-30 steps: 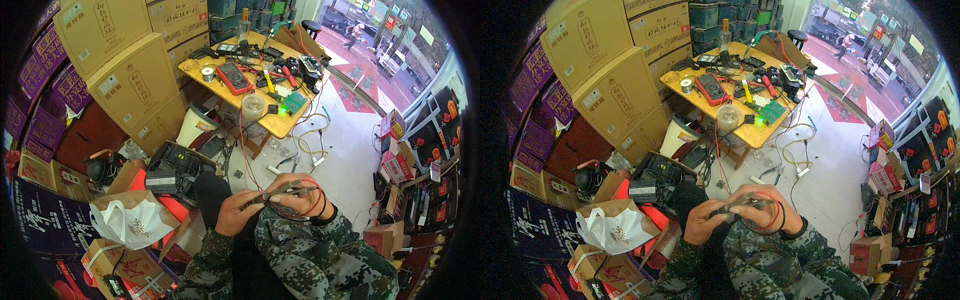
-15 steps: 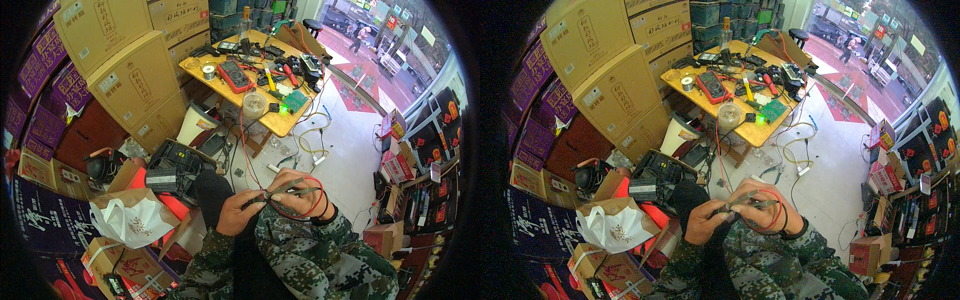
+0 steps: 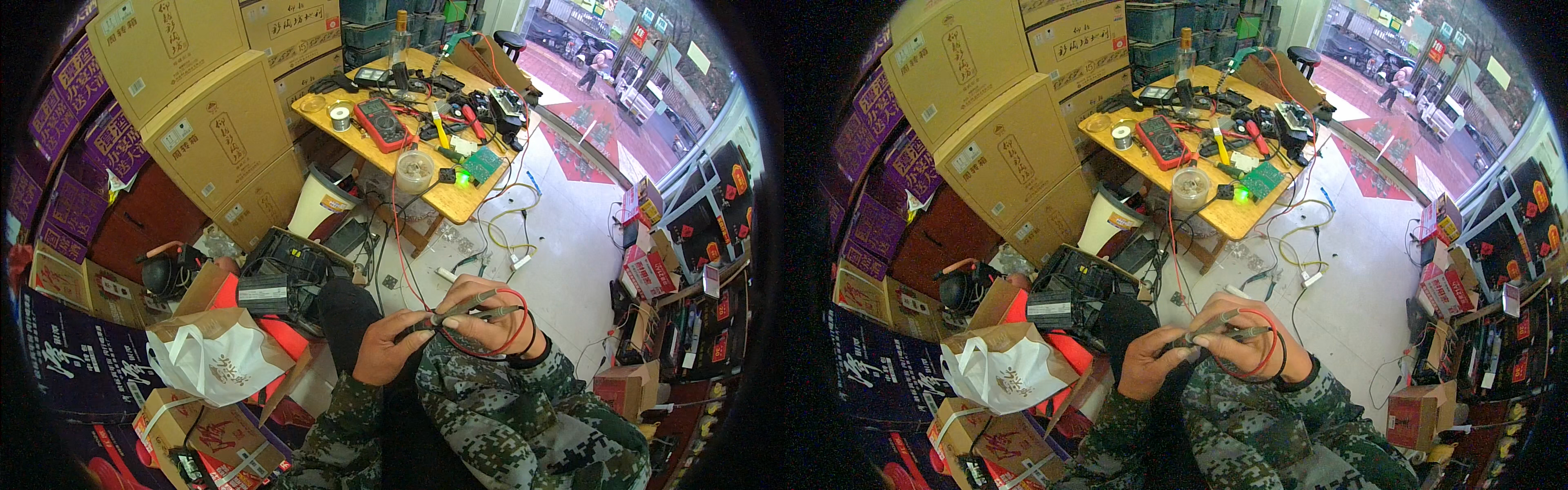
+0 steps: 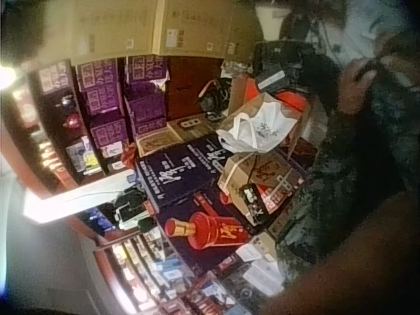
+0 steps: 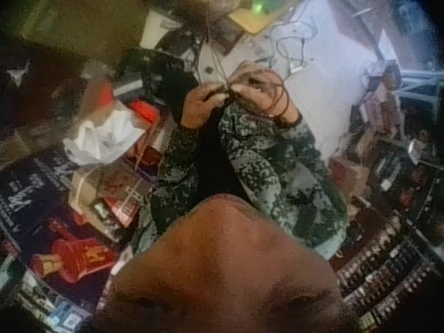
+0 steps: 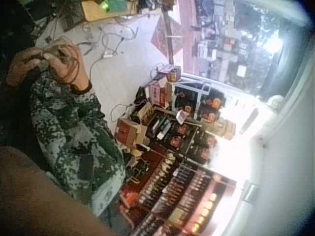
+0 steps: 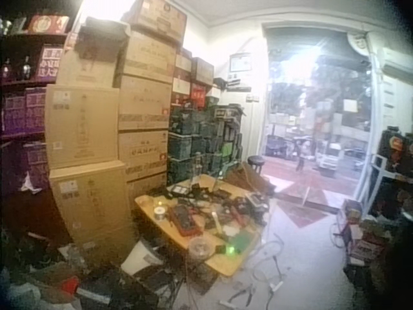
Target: The person sits on the floor and uses a multimeter to test a power strip and a battery pack. They connect probes to the power strip and battery terminals, observe voltage readings, and plug/unplug a cable to check continuity.
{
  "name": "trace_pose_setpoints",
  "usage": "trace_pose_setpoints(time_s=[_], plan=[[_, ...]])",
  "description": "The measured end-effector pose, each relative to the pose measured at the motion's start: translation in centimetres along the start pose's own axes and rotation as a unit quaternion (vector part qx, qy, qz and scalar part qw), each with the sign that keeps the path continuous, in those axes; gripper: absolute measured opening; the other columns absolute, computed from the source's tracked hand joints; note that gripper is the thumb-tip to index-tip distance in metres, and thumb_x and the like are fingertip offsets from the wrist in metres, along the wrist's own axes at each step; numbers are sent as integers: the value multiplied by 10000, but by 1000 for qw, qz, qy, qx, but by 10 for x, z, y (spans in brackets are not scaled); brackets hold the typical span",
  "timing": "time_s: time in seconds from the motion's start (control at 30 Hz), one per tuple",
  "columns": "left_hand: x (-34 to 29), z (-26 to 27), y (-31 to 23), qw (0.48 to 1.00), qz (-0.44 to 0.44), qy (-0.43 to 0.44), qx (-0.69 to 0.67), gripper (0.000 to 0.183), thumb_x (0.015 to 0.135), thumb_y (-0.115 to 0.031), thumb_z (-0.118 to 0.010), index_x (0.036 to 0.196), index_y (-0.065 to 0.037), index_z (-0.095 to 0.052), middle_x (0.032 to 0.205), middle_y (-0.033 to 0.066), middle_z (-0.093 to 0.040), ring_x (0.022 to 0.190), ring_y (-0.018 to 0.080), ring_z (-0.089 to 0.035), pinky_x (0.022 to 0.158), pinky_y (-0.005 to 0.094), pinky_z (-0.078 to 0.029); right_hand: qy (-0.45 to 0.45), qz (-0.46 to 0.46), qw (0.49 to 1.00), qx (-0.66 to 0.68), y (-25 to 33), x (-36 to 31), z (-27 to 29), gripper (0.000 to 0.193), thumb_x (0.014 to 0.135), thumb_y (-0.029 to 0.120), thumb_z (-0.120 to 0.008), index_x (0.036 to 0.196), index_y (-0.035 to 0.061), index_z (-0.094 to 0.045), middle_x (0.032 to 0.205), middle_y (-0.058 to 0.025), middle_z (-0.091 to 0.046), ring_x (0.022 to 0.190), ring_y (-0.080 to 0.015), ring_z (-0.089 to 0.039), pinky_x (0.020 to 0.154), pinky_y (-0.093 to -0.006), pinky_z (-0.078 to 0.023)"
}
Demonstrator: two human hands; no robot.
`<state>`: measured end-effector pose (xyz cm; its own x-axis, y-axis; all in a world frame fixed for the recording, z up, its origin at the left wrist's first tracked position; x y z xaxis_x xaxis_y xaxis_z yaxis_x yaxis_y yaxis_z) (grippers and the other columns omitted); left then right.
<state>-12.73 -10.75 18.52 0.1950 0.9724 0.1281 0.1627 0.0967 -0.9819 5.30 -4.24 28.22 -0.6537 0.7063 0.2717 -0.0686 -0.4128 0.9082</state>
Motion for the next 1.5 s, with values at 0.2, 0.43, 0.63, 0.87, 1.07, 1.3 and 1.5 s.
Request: trace_pose_setpoints(time_s=[0.2, 0.43, 0.63, 0.87, 1.07, 1.3, 1.5], plan=[[0, 0, 2, 1000, 0, -1, 7, 310, 986, -104, -709, 1268, 22, -693, 1065, 115, -710, 964, 176, -665, 850, 323, -520, 0, -9, 1000, -3, -1, 0, 0, 211, 967, 234, -711, 1027, 33, -739, 924, -107, -680, 838, -261, -663, 742, -364, -510], [0, 0, 1, 1000, -7, -2, 7, 308, 987, -97, -707, 1269, 26, -691, 1067, 117, -711, 959, 176, -667, 843, 321, -522, -4, -9, 1000, 0, 2, 0, 0, 211, 959, 227, -713, 1026, 29, -738, 928, -108, -680, 855, -268, -663, 759, -370, -512], [1, 1, -1, 1000, -10, 7, 12, 319, 992, -95, -704, 1283, 33, -681, 1080, 123, -713, 979, 174, -665, 855, 319, -522, -4, -7, 1000, -4, 1, 0, 0, 210, 957, 221, -712, 1026, 24, -734, 939, -107, -682, 863, -265, -664, 769, -370, -511], [1, 1, 1, 1000, -14, 7, 6, 316, 993, -98, -706, 1279, 34, -681, 1076, 120, -712, 979, 174, -663, 860, 319, -521, 5, -16, 1000, -3, 2, 0, 1, 209, 960, 224, -708, 1031, 29, -731, 938, -106, -679, 877, -263, -664, 778, -367, -513], [1, 2, 1, 1000, -12, 0, 1, 306, 987, -88, -705, 1268, 32, -686, 1069, 118, -712, 974, 174, -661, 859, 318, -519, 4, -12, 1000, -6, 2, 1, 1, 206, 956, 219, -709, 1026, 26, -729, 937, -103, -678, 870, -262, -659, 781, -369, -510], [1, 2, 1, 1000, -10, 1, -2, 303, 988, -97, -705, 1262, 31, -689, 1057, 116, -710, 956, 171, -661, 846, 317, -518, 7, 0, 1000, 1, 1, 2, 1, 190, 957, 179, -735, 1042, 10, -737, 932, -105, -680, 860, -242, -653, 764, -361, -504], [2, 2, -2, 999, -17, 3, 30, 303, 989, -112, -709, 1262, 21, -694, 1039, 110, -706, 941, 169, -661, 836, 317, -517, 5, -2, 1000, 1, 0, 1, 1, 185, 960, 167, -745, 1053, 7, -743, 926, -105, -685, 859, -233, -655, 760, -361, -504]])
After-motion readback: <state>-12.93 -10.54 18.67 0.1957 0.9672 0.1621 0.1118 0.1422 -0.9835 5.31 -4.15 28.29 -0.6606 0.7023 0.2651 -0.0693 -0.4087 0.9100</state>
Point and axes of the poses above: each hand's wrist, its own x-axis towards the middle knuckle, its own z-axis out of the back of the hand, y = z × x, the point moved 4 cm from there along x, towards the middle knuckle
